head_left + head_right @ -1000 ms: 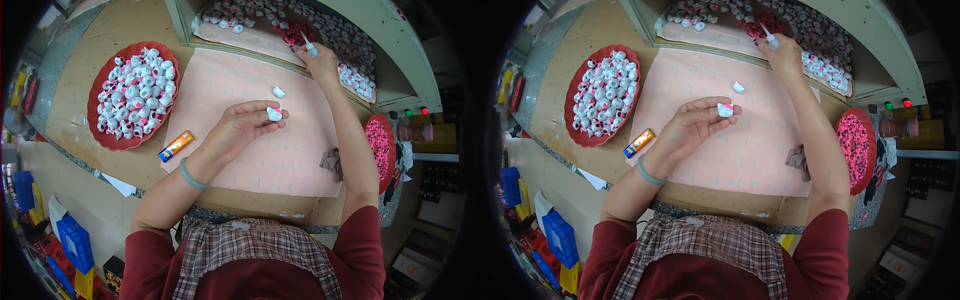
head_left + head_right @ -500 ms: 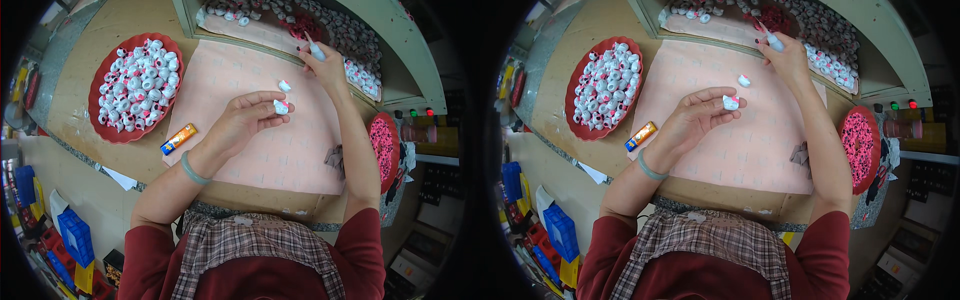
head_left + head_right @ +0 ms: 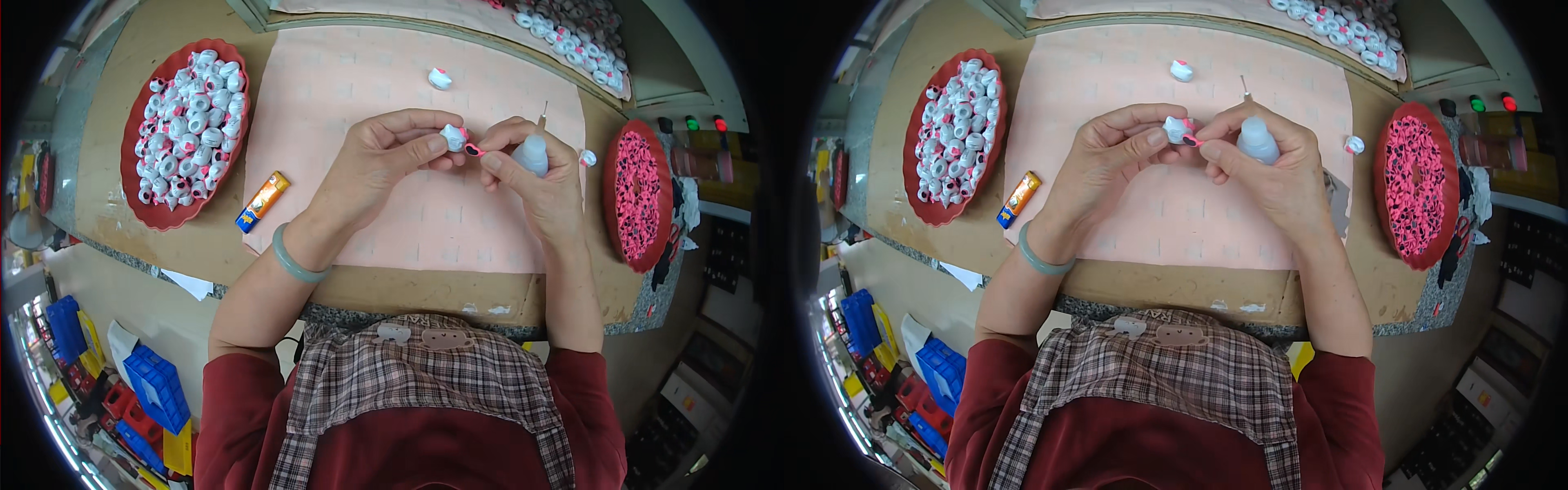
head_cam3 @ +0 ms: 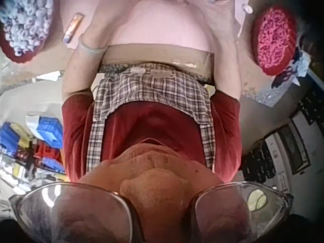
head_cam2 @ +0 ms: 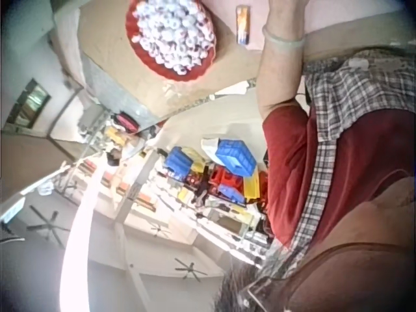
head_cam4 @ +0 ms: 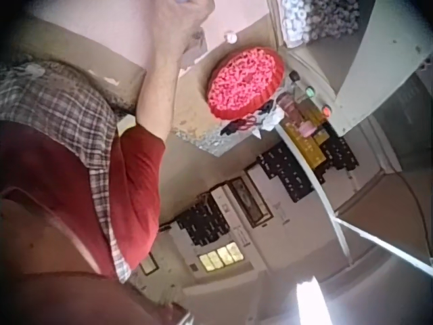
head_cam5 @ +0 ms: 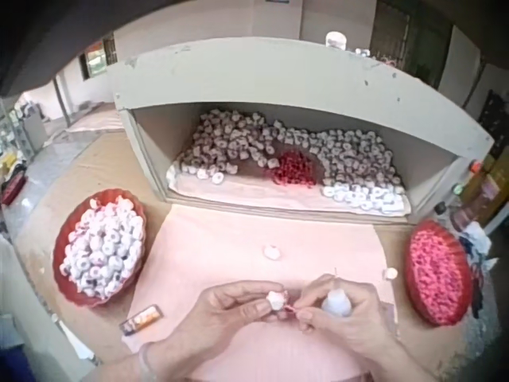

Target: Applying glue to small pink bows and attaching them to white plastic heads at a factory workbench.

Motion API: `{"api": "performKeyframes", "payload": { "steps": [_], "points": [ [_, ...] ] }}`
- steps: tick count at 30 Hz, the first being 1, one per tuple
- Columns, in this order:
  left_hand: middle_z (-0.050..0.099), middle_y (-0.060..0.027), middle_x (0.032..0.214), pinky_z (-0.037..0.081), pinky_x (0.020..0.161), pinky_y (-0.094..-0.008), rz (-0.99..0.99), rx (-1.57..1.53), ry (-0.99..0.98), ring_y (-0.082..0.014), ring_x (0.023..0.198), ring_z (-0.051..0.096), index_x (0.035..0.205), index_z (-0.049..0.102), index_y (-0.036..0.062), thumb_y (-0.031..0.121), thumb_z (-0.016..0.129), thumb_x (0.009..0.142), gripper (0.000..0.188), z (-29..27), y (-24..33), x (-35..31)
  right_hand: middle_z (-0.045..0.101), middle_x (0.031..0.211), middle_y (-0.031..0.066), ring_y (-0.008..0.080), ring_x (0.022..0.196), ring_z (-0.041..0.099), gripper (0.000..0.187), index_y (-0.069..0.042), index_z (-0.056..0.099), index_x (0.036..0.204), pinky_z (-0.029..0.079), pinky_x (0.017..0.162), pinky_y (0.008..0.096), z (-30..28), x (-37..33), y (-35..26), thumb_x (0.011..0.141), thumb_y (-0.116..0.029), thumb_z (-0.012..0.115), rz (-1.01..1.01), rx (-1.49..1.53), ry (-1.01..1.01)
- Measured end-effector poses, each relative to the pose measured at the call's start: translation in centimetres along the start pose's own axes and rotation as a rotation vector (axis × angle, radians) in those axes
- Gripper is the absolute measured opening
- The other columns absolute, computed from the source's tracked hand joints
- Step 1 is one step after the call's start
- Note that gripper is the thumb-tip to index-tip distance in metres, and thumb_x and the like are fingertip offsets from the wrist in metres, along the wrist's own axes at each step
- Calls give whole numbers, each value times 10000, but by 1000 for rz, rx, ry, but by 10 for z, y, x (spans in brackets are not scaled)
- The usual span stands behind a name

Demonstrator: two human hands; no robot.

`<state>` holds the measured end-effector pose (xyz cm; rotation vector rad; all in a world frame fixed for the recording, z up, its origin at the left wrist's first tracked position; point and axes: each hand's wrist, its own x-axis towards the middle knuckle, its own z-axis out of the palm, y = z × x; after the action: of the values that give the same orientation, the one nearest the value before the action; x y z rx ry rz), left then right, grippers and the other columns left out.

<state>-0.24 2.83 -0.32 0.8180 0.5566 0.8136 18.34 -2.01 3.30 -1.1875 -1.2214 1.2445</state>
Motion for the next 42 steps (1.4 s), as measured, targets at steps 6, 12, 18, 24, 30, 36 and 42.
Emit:
{"api": "performKeyframes", "payload": {
  "steps": [6, 12, 18, 24, 30, 36, 42],
  "points": [
    [657, -119, 974, 519, 789, -257, 17, 116, -10, -152, 854, 637, 1115, 592, -34, 62, 586, 875, 258, 0, -2, 0, 621, 753, 33, 72, 644, 562, 65, 9, 647, 854, 474, 589, 204, 4, -6, 4, 793, 0, 666, 5, -34, 63],
    [660, -114, 967, 516, 794, -257, 48, 234, -37, -147, 854, 635, 1117, 596, -27, 67, 584, 877, 259, 3, 0, -2, 628, 751, 25, 64, 646, 558, 66, 8, 650, 847, 471, 588, 201, 2, -6, 12, 786, 0, 674, 11, -50, 71],
    [658, -110, 973, 515, 802, -261, 33, 279, -27, -145, 859, 633, 1123, 593, -29, 59, 581, 878, 261, 7, 2, -4, 632, 748, 23, 62, 641, 560, 69, -1, 652, 849, 470, 581, 198, 3, -7, 13, 784, -2, 675, 9, -101, 83],
    [651, -105, 1001, 514, 815, -254, 87, 317, -22, -145, 898, 629, 1116, 592, -35, 17, 580, 866, 255, 11, -4, -6, 640, 752, 20, 62, 669, 591, 101, -12, 616, 846, 486, 607, 202, 11, -9, 15, 774, -13, 686, -7, -209, 192],
    [646, -107, 1021, 512, 822, -249, 165, 383, 30, -148, 915, 628, 1111, 590, -38, -5, 575, 861, 253, 12, -9, -5, 648, 761, 24, 71, 690, 611, 151, -22, 586, 846, 498, 635, 214, 16, -9, 26, 758, -32, 709, -109, -251, 270],
    [621, -127, 1081, 494, 868, -271, 163, 410, -7, -169, 982, 601, 1142, 560, -53, -6, 562, 871, 276, 12, -8, -6, 648, 789, 56, 113, 696, 628, 190, -22, 582, 865, 512, 629, 231, 14, -8, 35, 736, -23, 722, -157, -310, 271],
    [637, -119, 1052, 505, 837, -247, 187, 425, 17, -152, 964, 614, 1113, 585, -38, -17, 554, 869, 247, 14, -13, -9, 656, 779, 64, 145, 704, 644, 215, -34, 607, 865, 507, 635, 249, 10, -8, 40, 707, -62, 751, -245, -402, 266]
  ]
}}
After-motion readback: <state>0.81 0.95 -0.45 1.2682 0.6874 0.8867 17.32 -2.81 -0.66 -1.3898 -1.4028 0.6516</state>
